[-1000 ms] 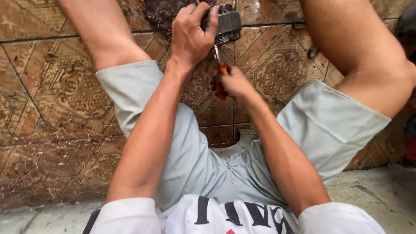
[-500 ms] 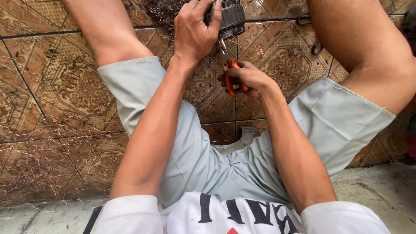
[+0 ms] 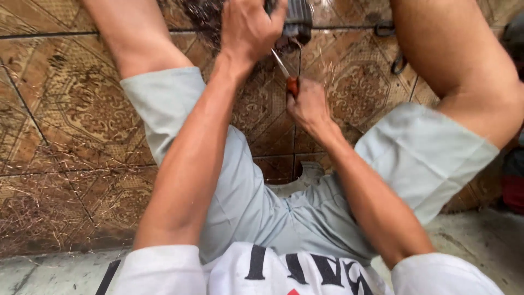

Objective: A person sits on a tiled floor and uses pliers to cut and pull copper wire windings from a motor stator as part of a disassembly process.

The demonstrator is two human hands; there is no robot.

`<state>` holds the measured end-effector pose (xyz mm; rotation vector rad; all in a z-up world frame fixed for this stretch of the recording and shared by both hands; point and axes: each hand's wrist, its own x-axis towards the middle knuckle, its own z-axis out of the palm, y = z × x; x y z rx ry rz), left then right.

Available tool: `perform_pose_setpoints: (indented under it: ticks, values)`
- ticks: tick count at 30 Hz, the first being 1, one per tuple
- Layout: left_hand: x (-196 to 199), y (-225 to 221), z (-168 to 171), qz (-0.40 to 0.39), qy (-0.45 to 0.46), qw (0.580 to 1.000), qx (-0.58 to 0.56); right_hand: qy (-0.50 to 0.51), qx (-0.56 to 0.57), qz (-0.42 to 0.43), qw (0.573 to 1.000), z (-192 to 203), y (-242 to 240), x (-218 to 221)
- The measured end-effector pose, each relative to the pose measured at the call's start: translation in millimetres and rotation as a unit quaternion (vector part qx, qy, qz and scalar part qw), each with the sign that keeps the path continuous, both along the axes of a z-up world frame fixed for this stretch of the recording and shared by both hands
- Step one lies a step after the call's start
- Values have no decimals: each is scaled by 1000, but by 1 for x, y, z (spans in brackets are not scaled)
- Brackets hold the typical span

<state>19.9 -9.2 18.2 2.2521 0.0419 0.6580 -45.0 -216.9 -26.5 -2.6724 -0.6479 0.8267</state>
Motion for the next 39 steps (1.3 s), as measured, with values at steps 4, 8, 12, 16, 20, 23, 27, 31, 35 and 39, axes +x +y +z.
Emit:
perform_pose_setpoints:
  ticks: [4,8,12,16,20,23,27,31,35,39]
  values:
    - [-7,-3,-5,-46,19,998,-34,318,156,-340,871,38,23,0]
    - [-18,-9,0,-38,26,999,3,509,285,-497,642,36,12,4]
    - [-17,-11,1,-27,24,999,6,532,324,-533,573,22,-1,3]
    - [-16,-9,-3,-22,45,999,10,403,173,-386,811,43,16,9]
    - [-18,-7,1,-8,18,1000,-6,87,-89,-133,983,20,20,-5]
    - [-11,1,-22,-21,30,999,-8,-44,-155,-44,986,11,12,-1]
    - [-9,-3,-12,-2,20,999,-35,132,-8,-186,974,45,15,7]
    - [-8,2,-18,-12,34,999,-24,469,278,-478,689,26,2,7]
    - [-13,2,-11,-6,17,998,-56,548,330,-547,540,18,-10,12]
    - [-17,4,-8,-2,43,997,-60,474,288,-492,671,41,15,9]
